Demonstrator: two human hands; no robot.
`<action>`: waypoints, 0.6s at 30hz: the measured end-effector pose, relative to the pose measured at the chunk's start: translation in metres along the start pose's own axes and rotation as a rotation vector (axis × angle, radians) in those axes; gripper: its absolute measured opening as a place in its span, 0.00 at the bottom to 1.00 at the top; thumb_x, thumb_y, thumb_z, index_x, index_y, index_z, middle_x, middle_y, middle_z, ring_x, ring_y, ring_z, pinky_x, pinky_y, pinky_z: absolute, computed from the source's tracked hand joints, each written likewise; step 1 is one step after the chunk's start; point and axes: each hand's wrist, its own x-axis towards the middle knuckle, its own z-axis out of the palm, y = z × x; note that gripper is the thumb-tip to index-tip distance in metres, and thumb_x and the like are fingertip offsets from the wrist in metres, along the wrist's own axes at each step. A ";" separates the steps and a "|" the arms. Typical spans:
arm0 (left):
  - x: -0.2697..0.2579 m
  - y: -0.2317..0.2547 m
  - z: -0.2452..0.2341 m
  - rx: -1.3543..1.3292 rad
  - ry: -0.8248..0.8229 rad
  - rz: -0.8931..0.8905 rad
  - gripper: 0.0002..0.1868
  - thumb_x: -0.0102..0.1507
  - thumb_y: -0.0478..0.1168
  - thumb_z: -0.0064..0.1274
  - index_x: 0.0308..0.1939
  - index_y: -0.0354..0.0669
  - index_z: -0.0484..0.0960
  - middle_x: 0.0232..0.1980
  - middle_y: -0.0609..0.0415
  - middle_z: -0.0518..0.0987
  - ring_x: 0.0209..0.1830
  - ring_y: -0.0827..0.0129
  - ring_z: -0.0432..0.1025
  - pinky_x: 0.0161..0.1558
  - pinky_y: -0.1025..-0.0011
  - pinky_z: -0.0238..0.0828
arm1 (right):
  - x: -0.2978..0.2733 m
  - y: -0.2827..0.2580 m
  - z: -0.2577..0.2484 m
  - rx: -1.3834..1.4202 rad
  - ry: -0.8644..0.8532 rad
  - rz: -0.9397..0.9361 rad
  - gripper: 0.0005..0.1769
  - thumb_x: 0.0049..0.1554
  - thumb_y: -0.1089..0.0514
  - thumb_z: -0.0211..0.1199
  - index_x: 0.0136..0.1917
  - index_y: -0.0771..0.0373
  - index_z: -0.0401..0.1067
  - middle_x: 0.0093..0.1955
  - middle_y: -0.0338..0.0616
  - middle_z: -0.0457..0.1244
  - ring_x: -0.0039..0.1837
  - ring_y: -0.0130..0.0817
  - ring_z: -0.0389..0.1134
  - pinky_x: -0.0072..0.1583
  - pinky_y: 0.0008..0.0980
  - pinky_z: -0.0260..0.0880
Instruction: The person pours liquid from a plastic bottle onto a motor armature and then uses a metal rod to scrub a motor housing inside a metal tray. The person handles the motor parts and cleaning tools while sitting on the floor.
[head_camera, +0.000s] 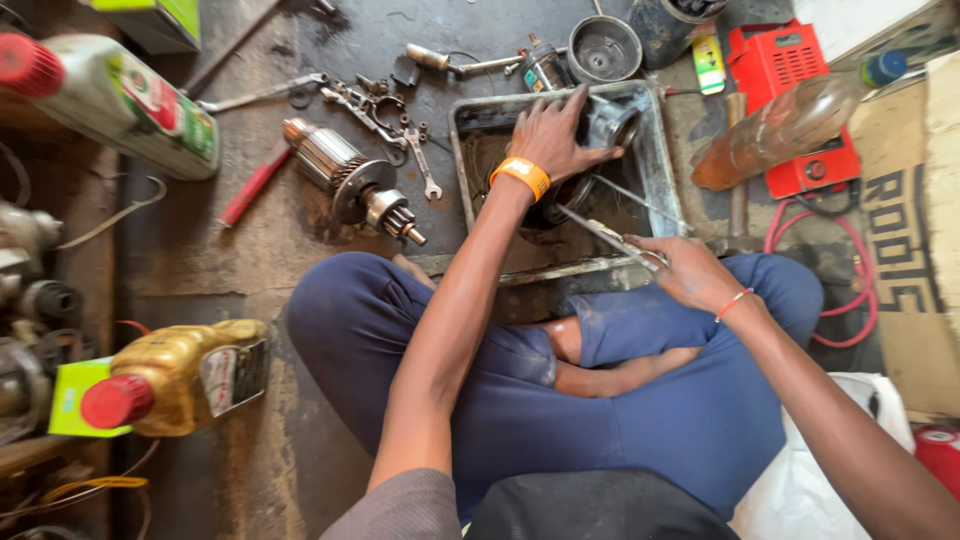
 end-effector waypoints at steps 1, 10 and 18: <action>-0.005 0.000 -0.001 0.027 -0.023 -0.042 0.59 0.50 0.76 0.60 0.73 0.43 0.59 0.62 0.38 0.74 0.65 0.43 0.66 0.62 0.42 0.62 | 0.000 0.003 0.007 -0.014 -0.021 0.051 0.21 0.61 0.55 0.58 0.67 0.53 0.75 0.48 0.63 0.69 0.54 0.62 0.69 0.54 0.52 0.68; -0.090 0.021 -0.001 -0.086 -0.046 -0.291 0.61 0.53 0.53 0.71 0.80 0.51 0.46 0.74 0.35 0.59 0.65 0.28 0.62 0.61 0.41 0.66 | 0.022 0.038 0.038 0.028 0.155 -0.162 0.18 0.61 0.53 0.58 0.63 0.54 0.76 0.51 0.58 0.70 0.53 0.57 0.70 0.56 0.50 0.70; -0.078 0.010 0.042 -0.231 0.072 -0.427 0.65 0.50 0.52 0.72 0.81 0.50 0.43 0.61 0.26 0.70 0.55 0.29 0.71 0.56 0.44 0.71 | 0.025 0.023 0.024 -0.023 0.105 -0.172 0.18 0.61 0.56 0.58 0.64 0.54 0.74 0.46 0.58 0.69 0.47 0.57 0.71 0.51 0.50 0.70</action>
